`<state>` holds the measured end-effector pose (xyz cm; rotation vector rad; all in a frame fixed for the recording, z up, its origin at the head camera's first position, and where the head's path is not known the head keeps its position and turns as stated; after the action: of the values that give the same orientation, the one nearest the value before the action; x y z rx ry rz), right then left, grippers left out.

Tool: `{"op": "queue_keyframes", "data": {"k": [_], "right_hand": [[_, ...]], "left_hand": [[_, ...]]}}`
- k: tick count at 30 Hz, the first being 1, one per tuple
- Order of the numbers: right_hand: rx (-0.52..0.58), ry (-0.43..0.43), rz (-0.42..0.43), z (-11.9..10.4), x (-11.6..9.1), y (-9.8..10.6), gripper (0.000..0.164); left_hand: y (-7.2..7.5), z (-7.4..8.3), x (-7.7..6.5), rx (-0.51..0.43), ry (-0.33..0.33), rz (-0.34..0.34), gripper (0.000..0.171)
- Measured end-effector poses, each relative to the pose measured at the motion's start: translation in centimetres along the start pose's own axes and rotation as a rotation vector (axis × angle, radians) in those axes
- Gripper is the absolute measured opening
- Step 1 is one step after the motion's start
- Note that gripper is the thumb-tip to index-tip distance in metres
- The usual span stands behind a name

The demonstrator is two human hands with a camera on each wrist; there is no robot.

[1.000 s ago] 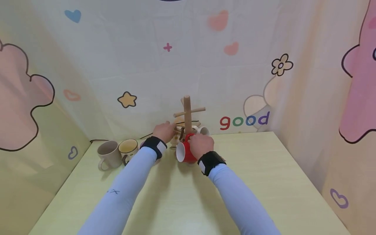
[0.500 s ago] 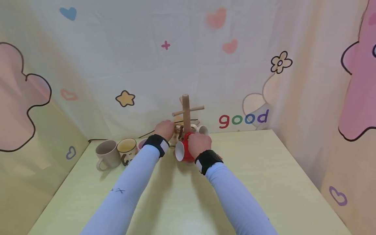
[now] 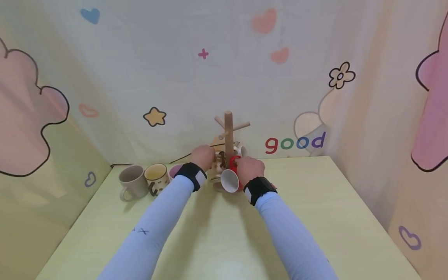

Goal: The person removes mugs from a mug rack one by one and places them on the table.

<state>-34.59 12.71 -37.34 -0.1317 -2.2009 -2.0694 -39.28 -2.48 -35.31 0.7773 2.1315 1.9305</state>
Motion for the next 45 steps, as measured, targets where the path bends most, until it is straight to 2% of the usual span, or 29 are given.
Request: {"op": "queue_keyframes", "data": {"k": [5,8,12,16,22,28,35,41,45], "right_hand": [[0.014,-0.009,0.002,0.6,0.4,-0.4,0.021],[0.019,-0.01,-0.008,0.9,0.4,-0.1,0.02],[0.034,-0.008,-0.007,1.2,0.4,0.3,0.021],[0.044,-0.005,-0.007,1.4,0.3,0.6,0.022],[0.047,-0.005,0.01,1.7,0.4,0.6,0.021],[0.024,0.004,0.017,1.9,0.6,0.8,0.021],[0.019,0.005,0.004,2.4,1.1,0.5,0.029],[0.014,0.008,-0.005,2.6,1.3,0.6,0.026],[0.02,0.008,-0.011,2.6,1.3,0.8,0.024]], "left_hand": [[-0.6,0.2,-0.3,0.037,-0.021,0.051,0.017],[-0.6,0.4,-0.6,0.033,-0.011,0.068,0.02],[-0.4,0.7,-1.0,0.034,-0.004,0.065,0.021],[-0.5,0.9,-1.2,0.08,-0.02,0.078,0.02],[-0.7,1.1,-1.4,0.147,-0.051,0.056,0.014],[-0.8,1.3,-1.5,0.096,-0.065,0.076,0.016],[0.0,1.8,-1.8,0.077,-0.079,0.014,0.004],[0.3,2.4,-1.9,0.093,-0.072,-0.056,0.007],[0.5,2.7,-2.0,0.112,-0.075,-0.072,0.01]]}}
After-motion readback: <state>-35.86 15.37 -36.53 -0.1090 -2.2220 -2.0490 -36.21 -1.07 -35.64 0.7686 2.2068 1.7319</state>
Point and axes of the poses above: each hand's wrist, its own x-axis towards the middle knuckle, its own y-axis out of the back of the hand, z = x × y, the point moved 3 cm from there along x, towards the middle knuckle, and after that the axes turned 6 degrees about -y, right-handed, at the moved point
